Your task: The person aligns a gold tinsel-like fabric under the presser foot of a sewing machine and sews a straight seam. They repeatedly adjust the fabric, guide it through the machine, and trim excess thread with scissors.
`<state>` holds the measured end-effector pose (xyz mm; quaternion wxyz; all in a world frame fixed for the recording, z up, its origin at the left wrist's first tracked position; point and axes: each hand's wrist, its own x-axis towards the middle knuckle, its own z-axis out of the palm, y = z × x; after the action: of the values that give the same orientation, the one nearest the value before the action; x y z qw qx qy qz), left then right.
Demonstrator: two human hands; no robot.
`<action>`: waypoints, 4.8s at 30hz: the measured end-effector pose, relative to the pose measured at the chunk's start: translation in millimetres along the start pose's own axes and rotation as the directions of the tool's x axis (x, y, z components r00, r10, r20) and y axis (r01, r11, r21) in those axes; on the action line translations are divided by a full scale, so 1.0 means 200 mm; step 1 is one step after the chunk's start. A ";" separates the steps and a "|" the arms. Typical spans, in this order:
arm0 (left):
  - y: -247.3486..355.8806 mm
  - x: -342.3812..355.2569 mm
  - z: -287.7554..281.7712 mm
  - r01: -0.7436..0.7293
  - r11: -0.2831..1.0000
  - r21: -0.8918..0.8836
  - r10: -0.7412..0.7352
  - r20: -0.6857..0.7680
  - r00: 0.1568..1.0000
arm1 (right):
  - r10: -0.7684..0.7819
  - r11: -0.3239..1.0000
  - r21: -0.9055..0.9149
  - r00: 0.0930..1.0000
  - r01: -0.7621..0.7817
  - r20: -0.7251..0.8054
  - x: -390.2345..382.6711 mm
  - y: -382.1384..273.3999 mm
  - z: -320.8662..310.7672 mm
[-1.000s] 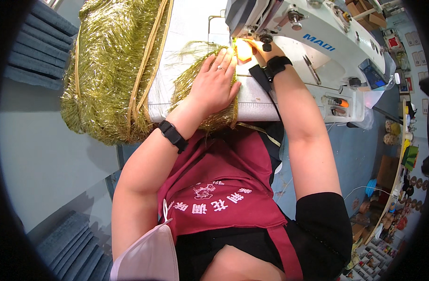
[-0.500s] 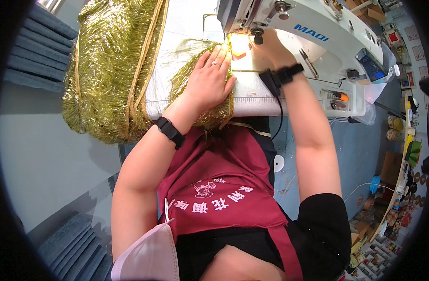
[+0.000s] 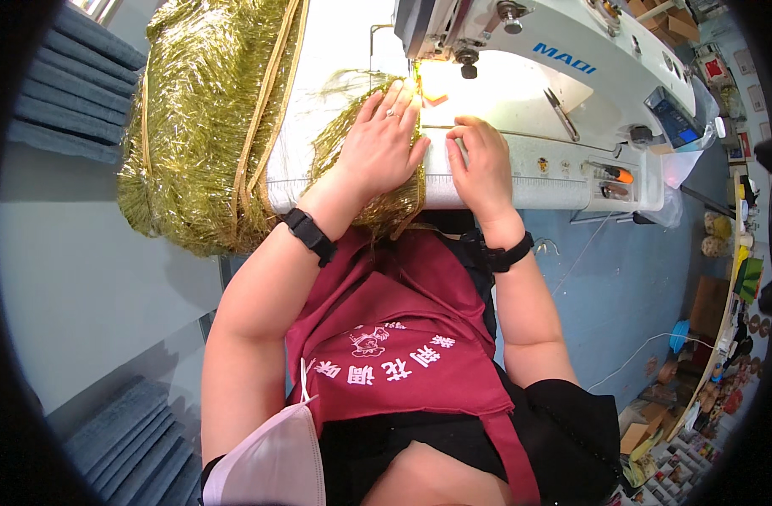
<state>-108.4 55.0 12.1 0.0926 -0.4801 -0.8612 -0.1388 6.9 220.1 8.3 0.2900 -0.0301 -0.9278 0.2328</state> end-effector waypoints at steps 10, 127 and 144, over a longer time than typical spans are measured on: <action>0.00 0.00 0.00 -0.001 1.000 0.008 0.001 0.004 1.000 | -0.019 0.999 -0.038 1.000 0.019 -0.013 0.00 0.00 0.01; -0.14 0.03 -0.12 -0.004 0.992 -0.130 -0.005 -0.066 0.998 | 0.081 0.997 0.013 0.995 -0.082 0.059 -0.16 -0.19 -0.02; 0.08 -0.35 -0.16 -0.118 0.969 -0.215 0.052 -0.289 0.956 | -0.486 0.769 0.581 0.833 0.265 0.264 -0.37 -0.28 -0.33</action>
<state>-57.0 -3.8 25.1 0.1636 -0.4999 -0.7957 -0.3002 109.0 183.9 43.4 0.1329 0.2880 -0.8540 0.4123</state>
